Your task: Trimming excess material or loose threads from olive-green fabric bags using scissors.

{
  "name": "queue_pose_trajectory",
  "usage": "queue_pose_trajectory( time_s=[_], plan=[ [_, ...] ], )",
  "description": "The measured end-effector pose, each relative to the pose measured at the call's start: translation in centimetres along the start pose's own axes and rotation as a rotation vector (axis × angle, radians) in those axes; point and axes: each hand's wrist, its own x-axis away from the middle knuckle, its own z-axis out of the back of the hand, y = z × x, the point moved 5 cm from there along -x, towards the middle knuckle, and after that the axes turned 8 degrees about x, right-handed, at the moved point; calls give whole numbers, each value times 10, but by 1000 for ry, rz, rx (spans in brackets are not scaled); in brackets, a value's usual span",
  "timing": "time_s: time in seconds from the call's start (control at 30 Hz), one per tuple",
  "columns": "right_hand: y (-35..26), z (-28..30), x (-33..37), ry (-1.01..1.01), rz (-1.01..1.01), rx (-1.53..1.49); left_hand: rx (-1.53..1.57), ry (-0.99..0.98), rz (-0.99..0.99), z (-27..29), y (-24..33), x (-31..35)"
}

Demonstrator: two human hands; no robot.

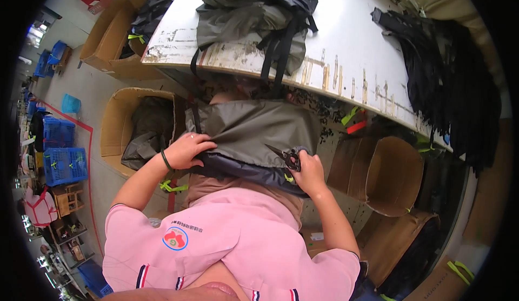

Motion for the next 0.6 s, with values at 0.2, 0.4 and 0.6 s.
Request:
queue_pose_trajectory(
  time_s=[0.2,0.4,0.6],
  plan=[
    [7,63,-74,177,-112,-300,278,456,404,89,-100,140],
    [-19,127,-234,444,-63,-186,28,416,1177,91,-213,375],
    [-81,168,-367,672,-4,-151,293,112,1182,63,-204,324]
  ],
)
